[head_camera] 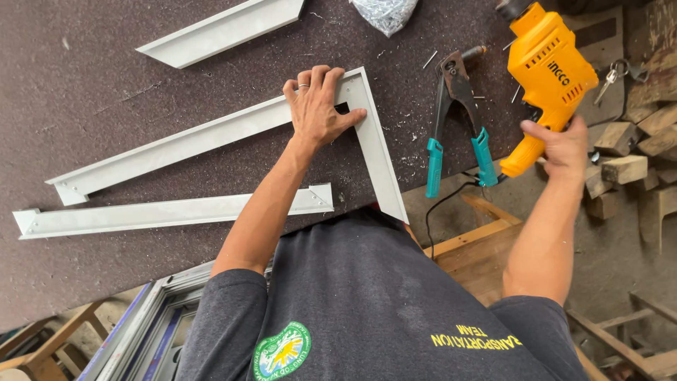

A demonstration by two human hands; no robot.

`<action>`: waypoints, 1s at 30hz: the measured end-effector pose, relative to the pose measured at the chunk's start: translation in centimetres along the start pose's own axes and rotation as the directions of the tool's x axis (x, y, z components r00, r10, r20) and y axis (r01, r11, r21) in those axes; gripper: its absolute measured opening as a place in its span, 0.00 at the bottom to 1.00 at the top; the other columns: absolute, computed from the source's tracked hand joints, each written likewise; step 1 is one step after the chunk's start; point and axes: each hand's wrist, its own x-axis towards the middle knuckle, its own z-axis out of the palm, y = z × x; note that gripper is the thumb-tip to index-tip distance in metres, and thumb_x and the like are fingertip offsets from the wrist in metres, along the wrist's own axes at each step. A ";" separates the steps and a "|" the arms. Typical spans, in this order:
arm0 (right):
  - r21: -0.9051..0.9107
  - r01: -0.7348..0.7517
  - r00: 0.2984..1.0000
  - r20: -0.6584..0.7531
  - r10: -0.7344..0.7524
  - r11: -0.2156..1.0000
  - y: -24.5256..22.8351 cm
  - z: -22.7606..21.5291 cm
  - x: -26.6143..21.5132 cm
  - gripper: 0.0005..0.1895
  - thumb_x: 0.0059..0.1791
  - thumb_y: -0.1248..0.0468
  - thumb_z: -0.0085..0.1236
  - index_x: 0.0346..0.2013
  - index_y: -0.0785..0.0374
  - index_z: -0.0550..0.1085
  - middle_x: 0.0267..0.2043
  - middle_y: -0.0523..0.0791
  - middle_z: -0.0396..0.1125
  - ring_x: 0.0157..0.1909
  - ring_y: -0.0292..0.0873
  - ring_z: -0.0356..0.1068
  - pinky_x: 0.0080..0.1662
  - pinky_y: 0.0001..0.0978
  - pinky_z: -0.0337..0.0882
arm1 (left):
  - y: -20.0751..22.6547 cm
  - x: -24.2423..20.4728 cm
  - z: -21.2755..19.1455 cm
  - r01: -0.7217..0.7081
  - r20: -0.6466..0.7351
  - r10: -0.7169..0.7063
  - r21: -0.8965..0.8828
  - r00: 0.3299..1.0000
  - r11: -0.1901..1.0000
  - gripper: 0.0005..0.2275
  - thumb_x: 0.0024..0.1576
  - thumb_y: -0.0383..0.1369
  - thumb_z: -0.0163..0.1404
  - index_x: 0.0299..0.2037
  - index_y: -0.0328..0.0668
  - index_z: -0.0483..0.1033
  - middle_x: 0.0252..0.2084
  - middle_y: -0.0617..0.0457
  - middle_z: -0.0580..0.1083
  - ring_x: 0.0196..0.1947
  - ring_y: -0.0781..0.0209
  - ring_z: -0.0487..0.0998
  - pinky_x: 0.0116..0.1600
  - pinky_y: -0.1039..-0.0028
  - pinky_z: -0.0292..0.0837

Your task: The person assembles white metal frame pieces on a workbench. They align the pieces, insert nails, and use a yellow power drill and a teal manual rivet gun to fasten the joints together.

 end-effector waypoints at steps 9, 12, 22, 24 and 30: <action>0.464 -0.341 0.927 0.310 0.210 0.817 -2.1 -0.7 0.8 0.22 0.58 0.55 0.54 0.63 0.65 0.69 0.48 0.51 0.73 0.41 0.51 0.74 0.41 0.45 0.76 | -0.8 0.1 0.2 -0.064 0.032 0.063 0.055 0.998 0.996 0.42 0.43 0.62 0.61 0.65 0.50 0.66 0.56 0.49 0.65 0.59 0.50 0.60 0.62 0.49 0.47; 0.481 -0.395 0.895 0.394 0.209 0.783 -2.2 -0.9 1.7 0.24 0.57 0.58 0.56 0.65 0.66 0.69 0.48 0.56 0.73 0.42 0.52 0.74 0.42 0.43 0.76 | -1.2 -0.2 -0.1 -0.122 0.040 0.120 0.056 0.992 0.991 0.50 0.32 0.62 0.64 0.66 0.46 0.63 0.57 0.46 0.64 0.60 0.47 0.59 0.61 0.47 0.45; 0.109 0.151 0.946 0.274 -0.175 0.983 -18.2 0.1 -10.1 0.23 0.52 0.77 0.56 0.61 0.75 0.66 0.51 0.55 0.69 0.46 0.49 0.74 0.46 0.35 0.76 | -1.9 -0.4 -0.2 -0.119 0.085 0.120 -0.017 0.989 0.993 0.52 0.32 0.62 0.68 0.67 0.49 0.59 0.59 0.48 0.64 0.63 0.47 0.59 0.64 0.45 0.44; -0.112 0.214 0.950 0.253 -0.180 0.970 -23.1 -0.7 -13.1 0.25 0.50 0.76 0.54 0.63 0.70 0.65 0.51 0.51 0.69 0.46 0.45 0.73 0.45 0.33 0.75 | -1.9 -0.3 -0.3 -0.104 0.102 0.106 -0.026 0.989 0.994 0.51 0.32 0.61 0.68 0.66 0.50 0.60 0.59 0.49 0.64 0.63 0.48 0.59 0.65 0.45 0.44; -0.601 0.215 0.907 0.415 0.070 0.770 -29.6 -0.9 -15.4 0.18 0.55 0.75 0.51 0.61 0.73 0.68 0.50 0.53 0.71 0.50 0.45 0.72 0.54 0.34 0.73 | -1.8 0.2 -0.3 -0.055 0.143 0.061 -0.046 0.988 0.997 0.50 0.30 0.61 0.69 0.64 0.52 0.60 0.58 0.49 0.63 0.63 0.47 0.58 0.65 0.45 0.43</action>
